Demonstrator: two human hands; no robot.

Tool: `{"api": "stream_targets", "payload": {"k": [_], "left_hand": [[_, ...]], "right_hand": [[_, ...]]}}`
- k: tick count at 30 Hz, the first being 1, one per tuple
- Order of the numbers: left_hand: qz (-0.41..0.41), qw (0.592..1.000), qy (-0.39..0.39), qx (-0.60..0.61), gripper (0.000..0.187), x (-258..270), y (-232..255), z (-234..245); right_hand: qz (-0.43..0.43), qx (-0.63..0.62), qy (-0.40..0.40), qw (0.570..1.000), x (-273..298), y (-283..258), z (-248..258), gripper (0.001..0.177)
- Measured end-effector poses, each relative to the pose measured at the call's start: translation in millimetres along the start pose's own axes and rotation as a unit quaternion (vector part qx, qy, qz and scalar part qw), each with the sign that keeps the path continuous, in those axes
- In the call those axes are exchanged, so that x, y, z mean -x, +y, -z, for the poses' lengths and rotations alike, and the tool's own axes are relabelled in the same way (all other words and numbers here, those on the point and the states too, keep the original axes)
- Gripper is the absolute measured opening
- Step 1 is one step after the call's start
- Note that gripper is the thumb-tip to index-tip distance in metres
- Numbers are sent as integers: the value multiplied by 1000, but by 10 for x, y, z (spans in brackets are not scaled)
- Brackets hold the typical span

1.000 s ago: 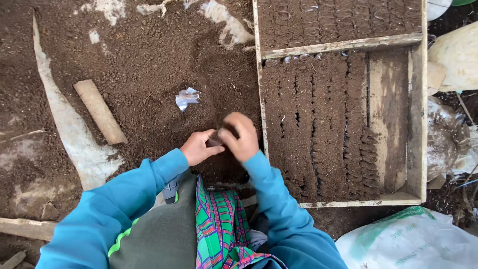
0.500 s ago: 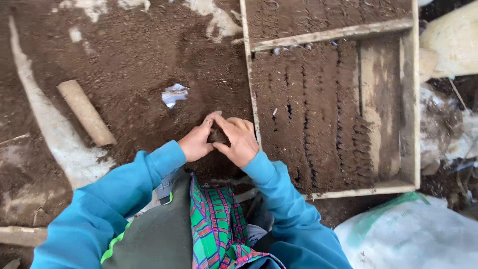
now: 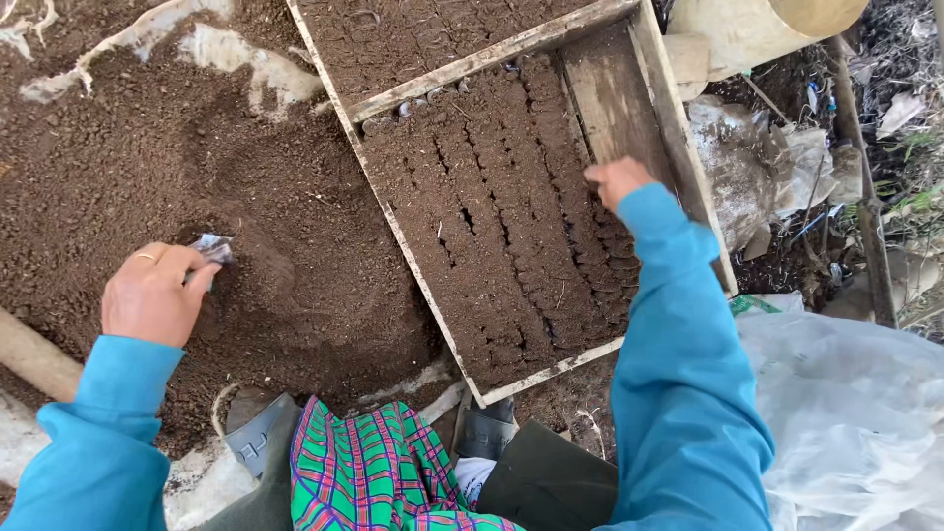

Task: The person scoops soil from a pile, places it into a seed tray, and presses it down to create small indentations. They then pick up seeds from a small packet and place them into the indentations in the soil.

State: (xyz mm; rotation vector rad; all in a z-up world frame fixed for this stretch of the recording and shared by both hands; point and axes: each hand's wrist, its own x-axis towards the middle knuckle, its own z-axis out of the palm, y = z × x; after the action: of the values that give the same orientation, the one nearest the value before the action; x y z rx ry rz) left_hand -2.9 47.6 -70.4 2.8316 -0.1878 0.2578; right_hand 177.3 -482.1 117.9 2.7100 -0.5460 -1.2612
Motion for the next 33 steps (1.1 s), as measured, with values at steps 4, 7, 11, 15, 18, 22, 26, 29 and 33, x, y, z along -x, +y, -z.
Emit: {"api": "stream_targets", "payload": {"k": [4, 7, 11, 15, 18, 22, 26, 29, 33], "left_hand": [[-25, 996, -51, -70, 18, 38, -28, 26], [26, 995, -65, -77, 21, -79, -8, 103], [-45, 995, -85, -18, 15, -97, -67, 104], [94, 981, -160, 60, 21, -173, 39, 315], [-77, 972, 154, -157, 21, -237, 96, 416], [-52, 980, 130, -143, 2, -174, 392, 614], [-19, 938, -119, 324, 13, -285, 766, 633], [-88, 904, -184, 377, 14, -346, 874, 465], [-172, 942, -206, 202, 23, -476, 981, 541]], "right_hand": [[229, 74, 118, 963, -899, 760, -508, 49], [123, 121, -22, 985, -490, 457, -375, 52], [440, 59, 380, 812, -626, -105, -651, 45], [587, -109, 339, 727, -410, -1509, -935, 44], [542, -125, 44, 830, 431, -2591, -734, 68], [527, -134, 42, 838, -126, -3309, -1398, 66], [317, -602, -155, 716, -510, -3351, -1893, 51], [188, -704, -257, 635, -15, -3166, -1676, 46], [723, -375, 187, 549, -33, -2602, -1783, 56]]}}
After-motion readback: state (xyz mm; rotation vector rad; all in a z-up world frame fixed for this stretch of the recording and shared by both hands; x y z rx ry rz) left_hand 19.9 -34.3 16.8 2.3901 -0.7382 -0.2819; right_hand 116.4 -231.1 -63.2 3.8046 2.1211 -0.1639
